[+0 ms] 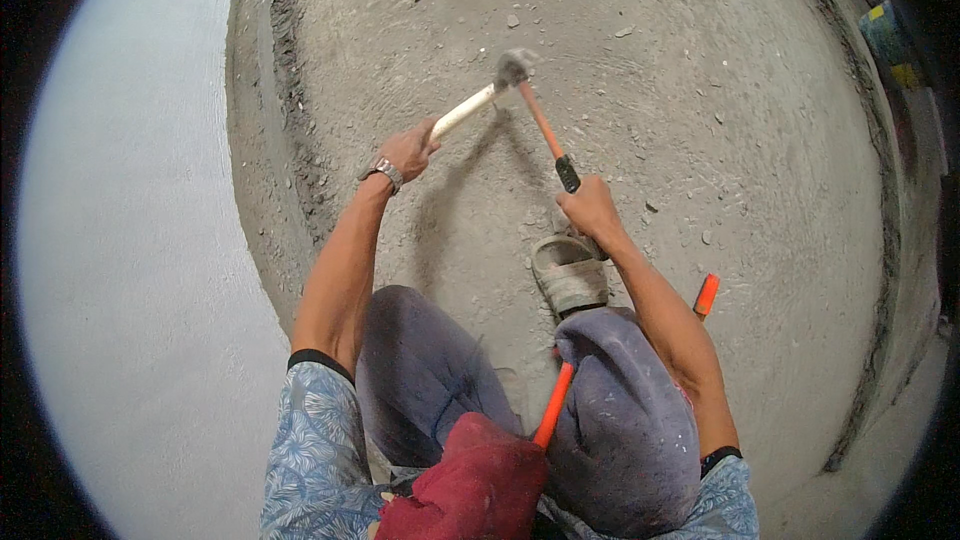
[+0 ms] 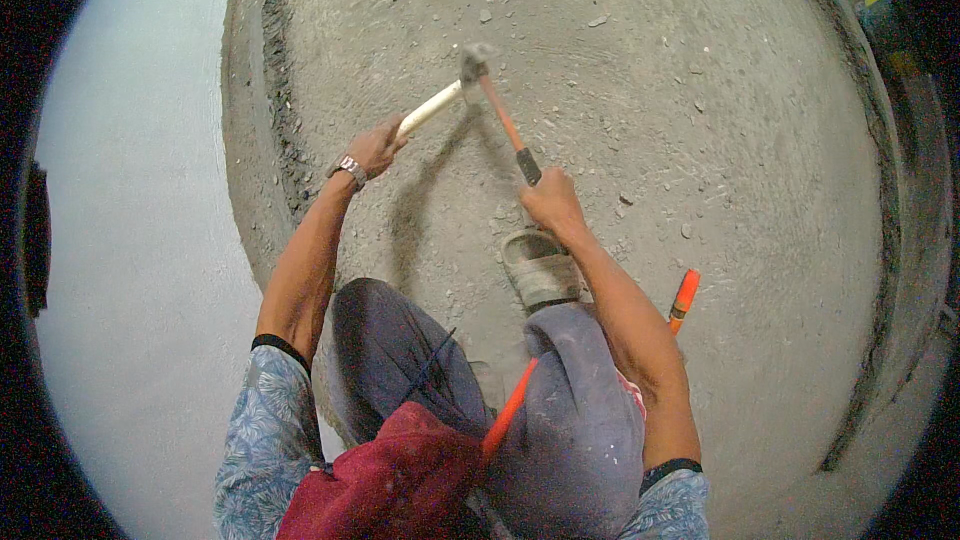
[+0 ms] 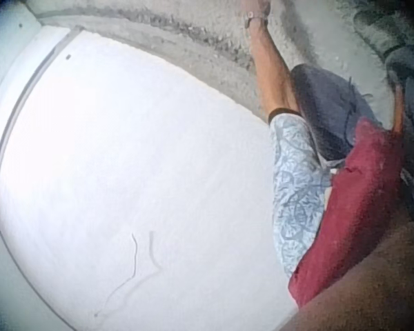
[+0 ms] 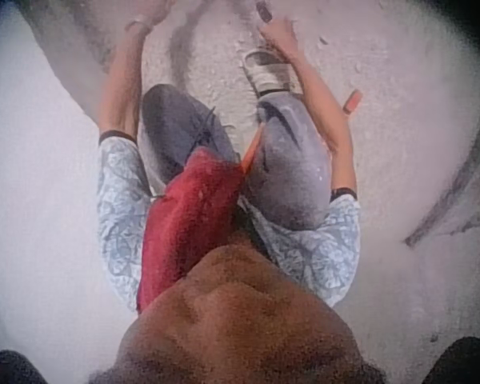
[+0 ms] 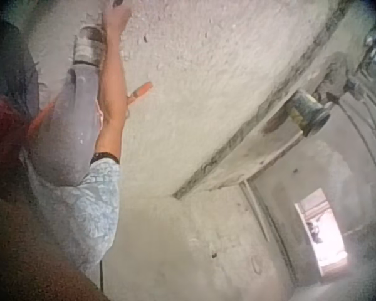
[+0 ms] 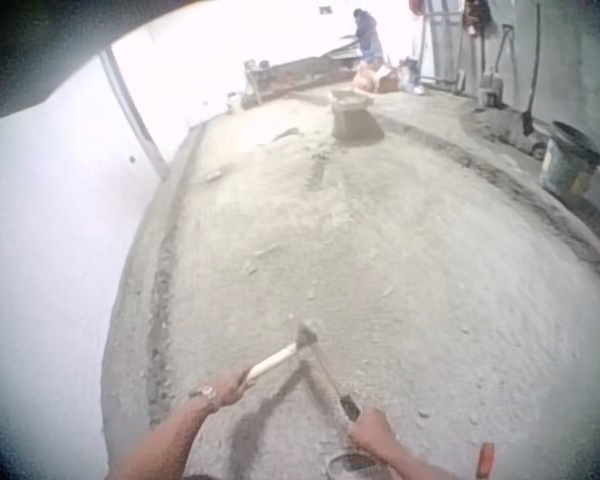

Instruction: The person sits on the floor and repeatedly strikes a white plastic conduit pipe with a hammer to break it into smaller pieces. Another person is visible in the background working with a bucket and shovel.

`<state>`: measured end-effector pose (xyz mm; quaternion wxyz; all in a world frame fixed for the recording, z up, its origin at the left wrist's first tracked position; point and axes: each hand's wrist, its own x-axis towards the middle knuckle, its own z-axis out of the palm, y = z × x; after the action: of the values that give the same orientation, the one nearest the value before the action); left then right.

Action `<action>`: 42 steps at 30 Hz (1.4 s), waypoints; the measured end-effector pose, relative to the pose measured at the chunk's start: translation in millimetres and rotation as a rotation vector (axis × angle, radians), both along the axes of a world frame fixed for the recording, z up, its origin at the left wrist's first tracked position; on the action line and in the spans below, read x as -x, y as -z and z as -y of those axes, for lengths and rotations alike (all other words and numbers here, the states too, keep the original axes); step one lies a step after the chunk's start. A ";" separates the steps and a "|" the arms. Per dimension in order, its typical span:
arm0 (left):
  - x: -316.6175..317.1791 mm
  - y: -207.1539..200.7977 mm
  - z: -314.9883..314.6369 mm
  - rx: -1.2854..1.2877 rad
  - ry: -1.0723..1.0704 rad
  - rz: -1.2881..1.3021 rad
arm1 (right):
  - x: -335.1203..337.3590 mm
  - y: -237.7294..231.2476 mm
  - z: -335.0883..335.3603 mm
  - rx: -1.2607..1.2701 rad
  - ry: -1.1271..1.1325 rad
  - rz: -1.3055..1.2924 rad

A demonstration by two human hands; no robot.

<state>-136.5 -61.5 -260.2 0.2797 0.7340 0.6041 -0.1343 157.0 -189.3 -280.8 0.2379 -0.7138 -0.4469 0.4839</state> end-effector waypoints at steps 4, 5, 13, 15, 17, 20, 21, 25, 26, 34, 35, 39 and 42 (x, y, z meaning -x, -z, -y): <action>19.6 11.8 4.6 -0.089 -0.016 0.076 | -7.3 -36.1 -9.5 -0.035 0.018 -0.102; 25.1 17.4 2.9 -0.115 -0.003 0.101 | -8.0 -52.4 -12.5 -0.083 0.035 -0.112; 14.6 10.0 -6.6 -0.119 0.073 0.056 | 10.9 -12.1 1.2 -0.273 0.142 -0.084; 12.9 5.6 -9.6 -0.072 0.058 0.009 | 1.8 16.5 3.1 -0.025 0.016 -0.024; 16.6 3.2 -11.1 -0.058 0.068 -0.022 | -2.0 18.3 -0.1 0.156 -0.024 -0.122; 31.2 4.9 -12.5 -0.083 0.050 0.007 | -10.2 -27.9 -12.9 -0.018 0.013 -0.101; 32.9 9.6 -11.0 -0.071 0.009 0.058 | -11.7 -44.5 -11.7 -0.058 0.036 -0.100; 9.9 10.1 -7.4 -0.160 0.050 0.074 | 1.7 -58.1 -18.0 -0.426 0.174 -0.275; 3.4 7.7 -10.2 -0.135 0.046 0.057 | 5.9 -46.5 -16.9 -0.486 0.190 -0.198; 16.7 3.3 -11.8 -0.116 0.041 -0.067 | -7.3 4.6 -7.7 0.107 0.011 -0.094; 16.4 -2.6 -13.4 -0.120 0.018 -0.077 | -9.3 -2.5 -11.9 0.040 0.034 -0.111; 19.5 -4.4 -12.0 -0.141 0.018 -0.046 | -2.4 -54.5 -25.6 -0.207 0.156 -0.264; 19.6 3.2 -15.5 -0.140 0.077 -0.066 | 14.2 -41.7 -27.1 -0.275 0.228 -0.293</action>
<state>-156.1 -46.0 -263.4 0.2023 0.7697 0.5921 -0.1267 142.8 -162.2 -239.2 0.4483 -0.6426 -0.3858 0.4871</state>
